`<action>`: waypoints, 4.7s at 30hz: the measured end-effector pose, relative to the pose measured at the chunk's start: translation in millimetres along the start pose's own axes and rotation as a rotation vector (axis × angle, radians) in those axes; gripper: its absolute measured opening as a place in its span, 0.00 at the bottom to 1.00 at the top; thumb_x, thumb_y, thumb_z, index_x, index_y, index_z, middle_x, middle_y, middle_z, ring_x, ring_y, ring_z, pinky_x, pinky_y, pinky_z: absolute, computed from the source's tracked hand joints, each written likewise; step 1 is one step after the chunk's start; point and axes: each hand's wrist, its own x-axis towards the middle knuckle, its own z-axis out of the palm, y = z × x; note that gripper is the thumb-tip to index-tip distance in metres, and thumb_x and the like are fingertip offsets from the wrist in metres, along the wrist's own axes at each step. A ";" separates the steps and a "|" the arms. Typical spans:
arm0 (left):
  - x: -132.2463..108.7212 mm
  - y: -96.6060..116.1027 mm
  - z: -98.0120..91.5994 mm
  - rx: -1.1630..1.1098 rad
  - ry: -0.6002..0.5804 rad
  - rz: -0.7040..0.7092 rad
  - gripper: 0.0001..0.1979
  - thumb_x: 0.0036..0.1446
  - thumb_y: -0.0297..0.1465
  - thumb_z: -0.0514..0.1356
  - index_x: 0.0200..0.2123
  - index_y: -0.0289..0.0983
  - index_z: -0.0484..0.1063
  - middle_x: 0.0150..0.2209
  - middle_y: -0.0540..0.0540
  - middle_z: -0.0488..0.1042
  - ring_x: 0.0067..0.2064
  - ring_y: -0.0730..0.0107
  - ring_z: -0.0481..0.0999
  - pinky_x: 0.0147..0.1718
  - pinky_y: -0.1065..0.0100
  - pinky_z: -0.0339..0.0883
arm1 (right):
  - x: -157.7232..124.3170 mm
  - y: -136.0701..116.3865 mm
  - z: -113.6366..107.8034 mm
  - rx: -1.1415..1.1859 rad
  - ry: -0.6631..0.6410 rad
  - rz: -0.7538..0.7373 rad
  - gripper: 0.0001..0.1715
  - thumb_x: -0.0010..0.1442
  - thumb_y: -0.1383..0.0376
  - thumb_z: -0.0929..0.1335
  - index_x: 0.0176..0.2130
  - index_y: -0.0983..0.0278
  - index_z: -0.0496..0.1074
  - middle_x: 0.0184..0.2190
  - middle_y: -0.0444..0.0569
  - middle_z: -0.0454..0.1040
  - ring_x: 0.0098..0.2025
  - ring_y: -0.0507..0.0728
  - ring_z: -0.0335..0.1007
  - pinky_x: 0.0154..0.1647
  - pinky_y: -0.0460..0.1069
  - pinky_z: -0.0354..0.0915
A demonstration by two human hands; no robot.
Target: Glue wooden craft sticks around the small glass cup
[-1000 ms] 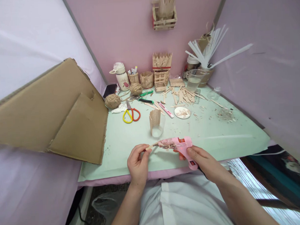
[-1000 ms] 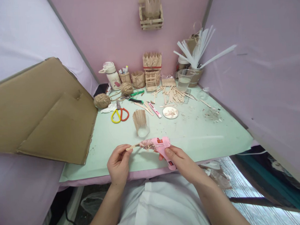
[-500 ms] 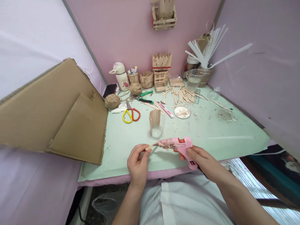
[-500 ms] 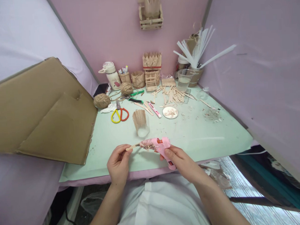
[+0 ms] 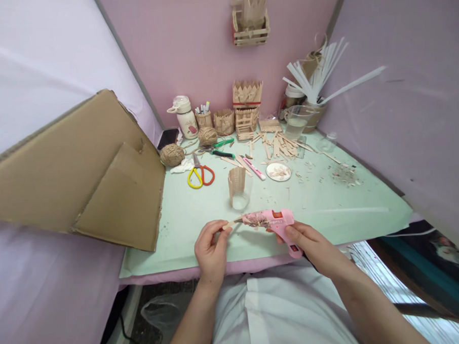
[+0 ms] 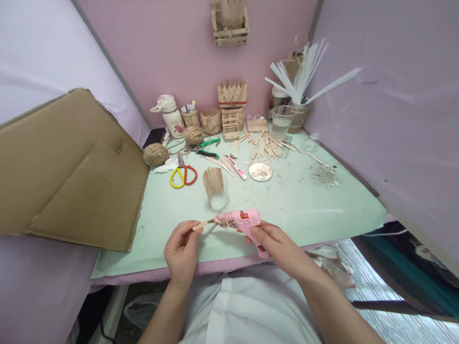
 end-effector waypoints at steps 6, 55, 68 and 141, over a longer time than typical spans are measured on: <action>-0.2 0.4 0.5 0.021 0.013 -0.016 0.03 0.55 0.30 0.64 0.33 0.38 0.78 0.35 0.46 0.78 0.38 0.69 0.77 0.38 0.69 0.72 | -1.4 -4.2 -1.6 -0.038 0.019 0.009 0.33 0.58 0.39 0.61 0.30 0.64 0.72 0.23 0.44 0.63 0.26 0.53 0.56 0.28 0.48 0.55; -1.0 -0.1 1.2 0.040 0.035 -0.036 0.04 0.55 0.32 0.64 0.32 0.37 0.78 0.35 0.45 0.78 0.39 0.67 0.78 0.38 0.68 0.73 | -5.5 -14.1 -15.0 -0.177 0.213 0.103 0.30 0.58 0.40 0.61 0.29 0.62 0.71 0.30 0.48 0.72 0.33 0.57 0.65 0.32 0.49 0.64; -1.2 -1.0 2.1 -0.001 0.045 -0.030 0.04 0.55 0.31 0.64 0.33 0.38 0.77 0.35 0.46 0.78 0.39 0.67 0.77 0.38 0.68 0.72 | 18.4 49.9 -120.8 -1.320 0.848 -0.010 0.30 0.66 0.56 0.56 0.48 0.78 0.71 0.38 0.72 0.72 0.42 0.73 0.66 0.43 0.63 0.59; 152.9 -17.2 42.0 -0.310 -0.892 -0.140 0.35 0.37 0.30 0.74 0.50 0.38 0.66 0.53 0.39 0.71 0.57 0.54 0.70 0.54 0.55 0.64 | 88.4 -32.5 41.9 -0.487 0.530 -1.018 0.06 0.64 0.70 0.67 0.38 0.58 0.72 0.32 0.46 0.77 0.36 0.56 0.69 0.40 0.54 0.64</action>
